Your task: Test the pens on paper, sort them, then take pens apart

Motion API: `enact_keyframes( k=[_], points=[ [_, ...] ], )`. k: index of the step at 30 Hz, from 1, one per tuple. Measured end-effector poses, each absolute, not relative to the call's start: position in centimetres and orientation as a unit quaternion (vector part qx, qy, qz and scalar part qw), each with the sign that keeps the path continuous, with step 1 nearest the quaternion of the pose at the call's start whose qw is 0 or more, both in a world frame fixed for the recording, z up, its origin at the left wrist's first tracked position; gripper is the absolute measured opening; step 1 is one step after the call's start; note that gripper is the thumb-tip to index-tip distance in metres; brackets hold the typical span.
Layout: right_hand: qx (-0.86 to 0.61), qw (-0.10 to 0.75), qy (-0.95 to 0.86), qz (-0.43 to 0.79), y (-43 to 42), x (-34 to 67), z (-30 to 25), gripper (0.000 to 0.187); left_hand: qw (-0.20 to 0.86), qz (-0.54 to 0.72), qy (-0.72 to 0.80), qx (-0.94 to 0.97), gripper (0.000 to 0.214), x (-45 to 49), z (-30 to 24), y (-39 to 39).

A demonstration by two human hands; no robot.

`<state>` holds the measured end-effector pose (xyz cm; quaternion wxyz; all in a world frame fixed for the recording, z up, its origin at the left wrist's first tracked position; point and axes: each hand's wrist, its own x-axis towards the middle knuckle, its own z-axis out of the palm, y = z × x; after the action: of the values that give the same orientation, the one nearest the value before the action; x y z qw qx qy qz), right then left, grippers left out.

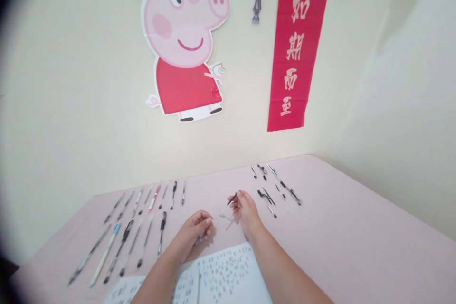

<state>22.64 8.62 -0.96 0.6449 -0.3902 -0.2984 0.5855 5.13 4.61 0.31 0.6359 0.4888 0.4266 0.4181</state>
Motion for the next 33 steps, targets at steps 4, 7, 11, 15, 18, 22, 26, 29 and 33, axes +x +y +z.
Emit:
enact_keyframes(
  k=[4, 7, 11, 15, 18, 22, 26, 29, 33],
  points=[
    [-0.459, 0.615, -0.345, 0.541, 8.0, 22.2, -0.6, 0.033, 0.638, 0.424, 0.424, 0.483, 0.022, 5.1, 0.1, 4.7],
    [-0.474, 0.595, -0.382, 0.524, 7.7, 21.9, -0.6, 0.031, 0.635, 0.433, 0.427, 0.477, 0.022, 5.2, 0.3, 4.7],
    [-0.470, 0.586, -0.461, 0.474, 7.8, 21.8, -1.1, 0.037, 0.637, 0.447, 0.425, 0.463, 0.023, 5.2, 0.6, 4.6],
    [-0.477, 0.524, -0.623, 0.332, 7.7, 21.6, -1.8, 0.039, 0.641, 0.463, 0.428, 0.438, 0.025, 5.2, 0.7, 4.5],
    [-0.499, 0.438, -0.704, 0.252, 7.0, 21.2, -1.6, 0.039, 0.642, 0.467, 0.434, 0.425, 0.026, 5.2, 0.8, 4.5],
    [-0.556, 0.358, -0.727, 0.188, 6.0, 20.6, -0.7, 0.023, 0.640, 0.473, 0.441, 0.415, 0.024, 5.1, 0.9, 4.5],
    [-0.585, 0.280, -0.749, 0.132, 5.4, 20.3, 0.0, 0.011, 0.645, 0.480, 0.439, 0.402, 0.022, 5.1, 0.8, 4.6],
    [-0.595, 0.234, -0.763, 0.097, 5.2, 20.3, 0.0, 0.011, 0.655, 0.483, 0.432, 0.389, 0.022, 5.0, 0.6, 4.7],
    [-0.596, 0.197, -0.774, 0.081, 5.1, 20.3, 0.0, 0.011, 0.669, 0.478, 0.420, 0.383, 0.022, 4.9, 0.3, 4.7]
  ],
)
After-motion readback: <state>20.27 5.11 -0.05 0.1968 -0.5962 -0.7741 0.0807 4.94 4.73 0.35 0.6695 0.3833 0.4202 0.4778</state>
